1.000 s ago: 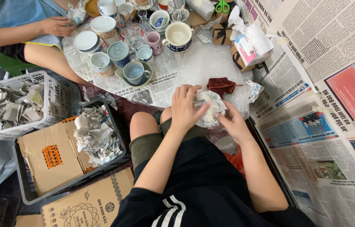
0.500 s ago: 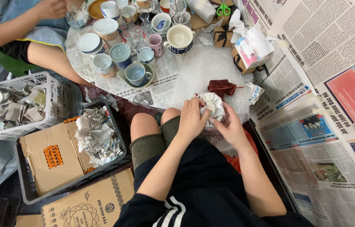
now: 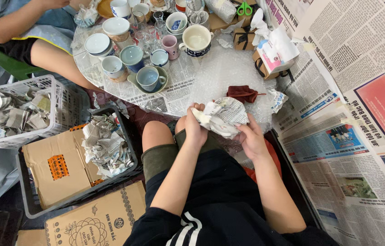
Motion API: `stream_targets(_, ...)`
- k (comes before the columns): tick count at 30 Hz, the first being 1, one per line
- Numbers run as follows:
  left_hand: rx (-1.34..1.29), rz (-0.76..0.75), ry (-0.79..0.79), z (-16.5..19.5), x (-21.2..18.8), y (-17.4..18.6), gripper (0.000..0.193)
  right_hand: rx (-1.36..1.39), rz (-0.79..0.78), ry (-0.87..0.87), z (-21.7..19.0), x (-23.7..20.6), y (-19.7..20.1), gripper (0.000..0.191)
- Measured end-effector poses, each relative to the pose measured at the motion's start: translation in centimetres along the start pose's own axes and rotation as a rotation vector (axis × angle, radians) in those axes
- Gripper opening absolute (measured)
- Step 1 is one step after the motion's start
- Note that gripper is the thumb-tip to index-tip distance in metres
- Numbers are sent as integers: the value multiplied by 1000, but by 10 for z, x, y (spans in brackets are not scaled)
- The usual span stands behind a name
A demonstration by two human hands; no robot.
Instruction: The person sits on the floor and wraps various ceramic items, including cups, bowls, and saucers, using newspaper and bubble wrap. They handle each item individually, wrapping it carefully before placing it into a nearby cardboard box.
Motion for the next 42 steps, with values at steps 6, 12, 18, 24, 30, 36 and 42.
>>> stream_targets(6,-233,26,264,-8,2,9,32,142,49,-1,7,0,-3,55)
stream_targets(12,790,293,-392,74,-31,-17,35,-304,167,125,-12,-1,3,53)
stream_targets(18,1948,-218,-1023,80,-96,-124,48,-435,62,276,-28,-5,-13,49)
stream_targets(24,1703,-218,-489,71,-53,-94,25,-349,5,244,-27,-2,-9,52)
stream_targets(30,1206,-32,23,58,-19,-19,44,-178,58,112,-28,-1,4,56)
stream_targets(36,1289,-251,-22,24,-11,-23,63,-435,-78,271,-38,-3,-30,54)
stream_targets(42,1215,-215,-99,15,-7,-18,47,-858,-188,468,-50,-7,-65,82)
Point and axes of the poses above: each hand's wrist, its own x-axis towards the middle knuckle, its own y-axis out of the back of the hand, z = x × y, the point moved 7 cm from there along x, towards the middle knuckle, and after that the axes turned 11 degrees about x, right-handed, at the moved point
